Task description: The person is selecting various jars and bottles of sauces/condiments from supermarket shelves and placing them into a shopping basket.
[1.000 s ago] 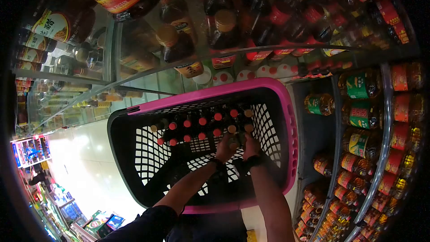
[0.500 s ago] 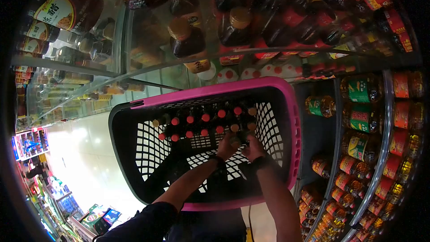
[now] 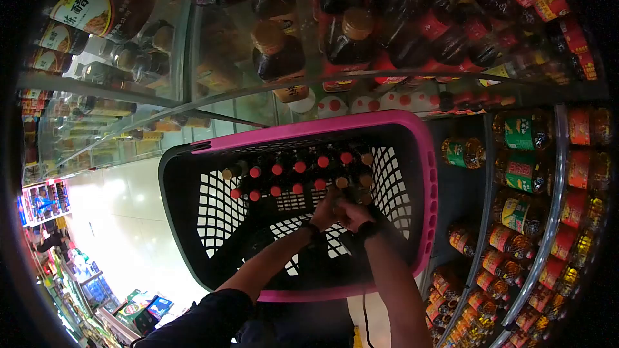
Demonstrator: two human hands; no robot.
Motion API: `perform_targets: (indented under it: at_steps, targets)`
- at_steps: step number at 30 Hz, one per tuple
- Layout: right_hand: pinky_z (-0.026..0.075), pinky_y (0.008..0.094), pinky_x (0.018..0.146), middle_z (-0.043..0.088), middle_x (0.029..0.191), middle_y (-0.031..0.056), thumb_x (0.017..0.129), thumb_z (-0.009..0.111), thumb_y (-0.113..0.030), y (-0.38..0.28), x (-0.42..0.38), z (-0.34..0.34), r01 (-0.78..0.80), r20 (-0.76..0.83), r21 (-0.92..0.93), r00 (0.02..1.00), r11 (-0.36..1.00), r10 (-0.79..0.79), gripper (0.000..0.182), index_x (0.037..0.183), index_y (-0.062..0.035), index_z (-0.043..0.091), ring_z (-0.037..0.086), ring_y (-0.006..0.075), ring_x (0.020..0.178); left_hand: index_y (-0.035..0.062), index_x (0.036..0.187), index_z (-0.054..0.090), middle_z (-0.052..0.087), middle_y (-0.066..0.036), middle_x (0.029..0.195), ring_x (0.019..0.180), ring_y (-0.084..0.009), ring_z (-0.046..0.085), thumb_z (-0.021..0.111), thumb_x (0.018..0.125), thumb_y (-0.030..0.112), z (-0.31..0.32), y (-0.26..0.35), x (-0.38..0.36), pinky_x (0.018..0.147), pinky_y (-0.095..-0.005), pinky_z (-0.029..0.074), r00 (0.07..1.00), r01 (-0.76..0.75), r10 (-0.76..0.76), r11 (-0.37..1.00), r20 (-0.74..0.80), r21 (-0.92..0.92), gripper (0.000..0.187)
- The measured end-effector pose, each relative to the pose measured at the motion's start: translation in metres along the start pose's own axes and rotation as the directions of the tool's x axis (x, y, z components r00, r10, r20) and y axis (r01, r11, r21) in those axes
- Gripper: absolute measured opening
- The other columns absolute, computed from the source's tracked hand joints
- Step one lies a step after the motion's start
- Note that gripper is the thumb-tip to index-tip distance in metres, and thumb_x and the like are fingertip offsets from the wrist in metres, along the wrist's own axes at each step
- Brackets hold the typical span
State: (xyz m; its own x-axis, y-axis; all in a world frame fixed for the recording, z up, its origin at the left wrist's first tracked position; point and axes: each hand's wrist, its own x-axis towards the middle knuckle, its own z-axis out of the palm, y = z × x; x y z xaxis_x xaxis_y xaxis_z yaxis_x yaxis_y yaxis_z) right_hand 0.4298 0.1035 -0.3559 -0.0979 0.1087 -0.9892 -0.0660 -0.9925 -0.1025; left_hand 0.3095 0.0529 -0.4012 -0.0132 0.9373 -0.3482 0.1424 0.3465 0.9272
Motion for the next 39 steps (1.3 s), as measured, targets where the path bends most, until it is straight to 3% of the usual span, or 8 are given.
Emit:
perform_targets:
  at_steps: [9, 11, 15, 17, 21, 23, 30, 39]
  targets:
    - [0.034, 0.0267, 0.041, 0.053, 0.058, 0.0044, 0.083, 0.059, -0.021, -0.008, -0.005, -0.004, 0.040, 0.094, -0.077, 0.995, 0.996, -0.033, 0.014, 0.081, -0.0081, 0.054, 0.048, 0.0160, 0.046, 0.0026, 0.105, 0.055, 0.056, -0.015, 0.109, 0.106, -0.0328, 0.051, 0.059, 0.073, 0.009, -0.015, -0.001, 0.028, 0.090, -0.0399, 0.041, 0.987, 0.091, -0.054, 0.964, 0.153, -0.250, 0.033]
    - [0.033, 0.0265, 0.039, 0.051, 0.055, 0.0038, 0.083, 0.059, -0.021, -0.008, -0.011, 0.004, 0.005, -0.064, 0.054, 0.998, 0.999, -0.001, 0.014, 0.080, -0.0085, 0.053, 0.047, 0.0151, 0.044, 0.0023, 0.098, 0.060, 0.059, -0.013, 0.105, 0.101, -0.0296, 0.055, 0.057, 0.076, 0.012, -0.020, -0.008, 0.032, 0.086, -0.0388, 0.043, 0.802, -0.589, 0.302, 0.541, 0.516, 0.599, 0.024]
    - [0.033, 0.0258, 0.038, 0.050, 0.056, 0.0031, 0.082, 0.060, -0.017, 0.016, 0.059, -0.038, 0.123, 0.195, 0.071, 0.971, 0.990, -0.135, 0.012, 0.078, -0.0089, 0.052, 0.047, 0.0146, 0.044, 0.0065, 0.096, 0.062, 0.062, -0.012, 0.099, 0.094, -0.0266, 0.058, 0.057, 0.072, 0.014, 0.001, -0.026, 0.039, 0.081, -0.0367, 0.045, 0.933, -0.349, 0.231, 0.766, 0.276, 0.540, 0.026]
    - [0.045, 0.0336, 0.063, 0.058, 0.088, 0.0050, 0.086, 0.056, -0.031, 0.022, 0.094, -0.043, 0.054, -0.225, -0.069, 0.972, 0.996, -0.069, 0.031, 0.104, -0.0058, 0.055, 0.055, 0.0165, 0.075, 0.0101, 0.096, 0.063, 0.061, -0.013, 0.096, 0.092, -0.0276, 0.058, 0.058, 0.070, 0.015, -0.002, -0.008, 0.036, 0.080, -0.0362, 0.046, 0.924, 0.377, -0.372, 0.925, 0.091, -0.051, 0.027]
    - [0.040, 0.0234, 0.042, 0.051, 0.063, 0.0007, 0.082, 0.056, -0.010, -0.009, 0.011, 0.003, 0.157, -0.189, 0.124, 0.973, 0.980, -0.132, 0.006, 0.082, -0.0113, 0.051, 0.051, 0.0105, 0.052, 0.0118, 0.096, 0.063, 0.062, -0.014, 0.091, 0.091, -0.0293, 0.059, 0.058, 0.072, 0.017, -0.005, -0.007, 0.031, 0.079, -0.0389, 0.047, 0.955, 0.288, -0.293, 0.953, 0.049, 0.090, 0.025]
    - [0.043, 0.0212, 0.046, 0.054, 0.068, 0.0004, 0.082, 0.056, -0.010, -0.011, -0.002, 0.013, 0.180, -0.309, 0.212, 0.945, 0.961, -0.109, 0.005, 0.084, -0.0120, 0.051, 0.054, 0.0089, 0.059, 0.0107, 0.099, 0.062, 0.062, -0.013, 0.092, 0.096, -0.0300, 0.058, 0.061, 0.072, 0.021, -0.031, 0.038, 0.020, 0.082, -0.0404, 0.047, 0.865, -0.338, 0.021, 0.763, 0.502, 0.551, 0.029]
    - [0.049, 0.0271, 0.061, 0.060, 0.082, 0.0028, 0.089, 0.046, -0.028, -0.011, 0.003, -0.007, 0.202, -0.019, 0.170, 0.979, 0.965, -0.202, 0.021, 0.096, -0.0093, 0.053, 0.058, 0.0137, 0.070, 0.0131, 0.110, 0.057, 0.057, -0.012, 0.109, 0.104, -0.0318, 0.053, 0.076, 0.054, 0.022, -0.012, 0.071, 0.029, 0.089, -0.0379, 0.045, 0.800, -0.193, -0.230, 0.776, 0.555, 0.600, 0.059]
    - [0.049, 0.0287, 0.067, 0.058, 0.089, 0.0038, 0.090, 0.039, -0.035, -0.017, -0.045, -0.014, 0.139, 0.198, 0.371, 0.954, 0.918, -0.224, 0.030, 0.099, -0.0099, 0.052, 0.058, 0.0180, 0.077, 0.0026, 0.121, 0.044, 0.050, -0.018, 0.116, 0.105, -0.0354, 0.050, 0.068, 0.070, 0.021, 0.009, -0.010, 0.023, 0.089, -0.0422, 0.042, 0.922, -0.280, 0.183, 0.923, 0.341, 0.262, 0.059]
